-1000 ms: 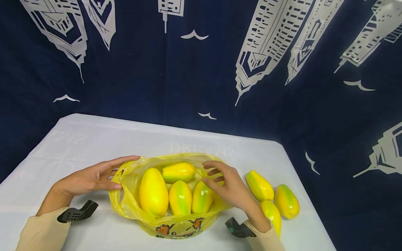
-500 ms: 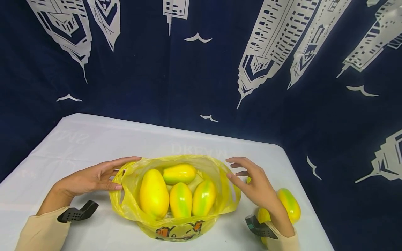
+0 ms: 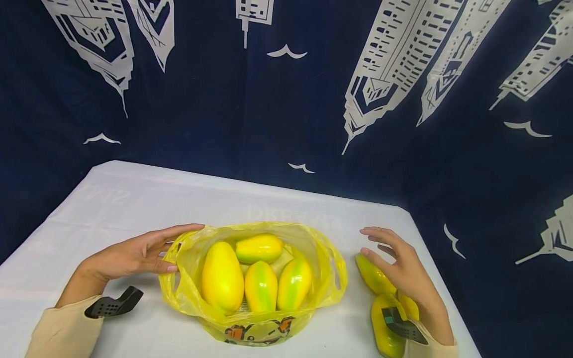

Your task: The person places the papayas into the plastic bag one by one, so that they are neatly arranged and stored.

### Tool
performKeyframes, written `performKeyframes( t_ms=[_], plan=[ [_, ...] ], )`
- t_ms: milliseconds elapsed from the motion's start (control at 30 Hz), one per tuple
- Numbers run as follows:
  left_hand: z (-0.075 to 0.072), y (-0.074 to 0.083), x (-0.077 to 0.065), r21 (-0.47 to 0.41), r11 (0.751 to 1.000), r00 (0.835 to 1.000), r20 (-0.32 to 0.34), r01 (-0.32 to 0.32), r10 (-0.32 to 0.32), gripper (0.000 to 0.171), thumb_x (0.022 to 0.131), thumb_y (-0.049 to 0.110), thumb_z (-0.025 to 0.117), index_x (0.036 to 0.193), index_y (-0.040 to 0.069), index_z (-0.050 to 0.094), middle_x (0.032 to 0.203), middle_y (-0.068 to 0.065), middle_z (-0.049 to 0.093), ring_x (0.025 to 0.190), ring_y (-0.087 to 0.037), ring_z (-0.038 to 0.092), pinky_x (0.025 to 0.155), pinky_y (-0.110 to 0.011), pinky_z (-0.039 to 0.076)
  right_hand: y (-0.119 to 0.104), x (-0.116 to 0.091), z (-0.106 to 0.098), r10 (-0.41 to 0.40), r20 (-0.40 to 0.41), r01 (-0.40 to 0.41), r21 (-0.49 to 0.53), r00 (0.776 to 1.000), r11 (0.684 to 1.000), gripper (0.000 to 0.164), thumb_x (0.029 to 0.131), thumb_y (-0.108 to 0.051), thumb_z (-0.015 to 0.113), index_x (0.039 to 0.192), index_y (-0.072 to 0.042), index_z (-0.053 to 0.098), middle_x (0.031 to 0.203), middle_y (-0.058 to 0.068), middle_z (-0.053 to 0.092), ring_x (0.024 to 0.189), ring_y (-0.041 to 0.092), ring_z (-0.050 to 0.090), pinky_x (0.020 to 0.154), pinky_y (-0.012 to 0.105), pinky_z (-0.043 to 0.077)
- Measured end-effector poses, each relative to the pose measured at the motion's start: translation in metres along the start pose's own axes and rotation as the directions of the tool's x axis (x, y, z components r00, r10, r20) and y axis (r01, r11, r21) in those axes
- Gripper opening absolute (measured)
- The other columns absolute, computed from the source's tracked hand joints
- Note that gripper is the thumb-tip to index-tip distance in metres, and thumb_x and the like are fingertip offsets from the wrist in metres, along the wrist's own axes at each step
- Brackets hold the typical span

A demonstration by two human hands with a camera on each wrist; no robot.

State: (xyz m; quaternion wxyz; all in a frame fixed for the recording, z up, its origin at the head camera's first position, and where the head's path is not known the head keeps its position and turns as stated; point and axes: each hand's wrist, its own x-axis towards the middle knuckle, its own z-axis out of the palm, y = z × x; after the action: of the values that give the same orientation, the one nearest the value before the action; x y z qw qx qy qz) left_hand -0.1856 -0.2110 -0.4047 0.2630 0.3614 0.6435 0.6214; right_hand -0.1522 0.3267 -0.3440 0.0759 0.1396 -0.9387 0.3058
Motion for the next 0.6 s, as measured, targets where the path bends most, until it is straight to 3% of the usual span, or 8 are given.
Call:
performKeyframes(
  t_ms=[267,600],
  plan=[
    [-0.001,-0.001,-0.001,0.020,1.000,1.000,-0.012,-0.014,0.014,0.076,0.095,-0.009,0.056,0.160,0.007,0.019,0.167,-0.008,0.022,0.145,-0.007,0.036,0.109,-0.024,0.044,0.018,-0.007,-0.011,0.051,0.034,-0.051,-0.003,0.998,0.999,0.044,0.096,-0.025,0.069,0.138,-0.018,0.058,0.144,0.012,0.053,0.127,0.040,0.053,0.098,0.062,0.047],
    [-0.002,-0.004,0.001,-0.011,1.000,1.000,0.004,-0.005,0.005,0.076,0.095,-0.010,0.054,0.160,0.006,0.018,0.166,-0.007,0.021,0.144,-0.015,0.039,0.108,-0.028,0.046,0.038,-0.008,-0.016,0.158,0.065,-0.159,0.003,0.985,0.987,0.048,0.094,-0.029,0.071,0.138,-0.012,0.058,0.149,0.017,0.047,0.130,0.045,0.048,0.102,0.066,0.042]
  ],
)
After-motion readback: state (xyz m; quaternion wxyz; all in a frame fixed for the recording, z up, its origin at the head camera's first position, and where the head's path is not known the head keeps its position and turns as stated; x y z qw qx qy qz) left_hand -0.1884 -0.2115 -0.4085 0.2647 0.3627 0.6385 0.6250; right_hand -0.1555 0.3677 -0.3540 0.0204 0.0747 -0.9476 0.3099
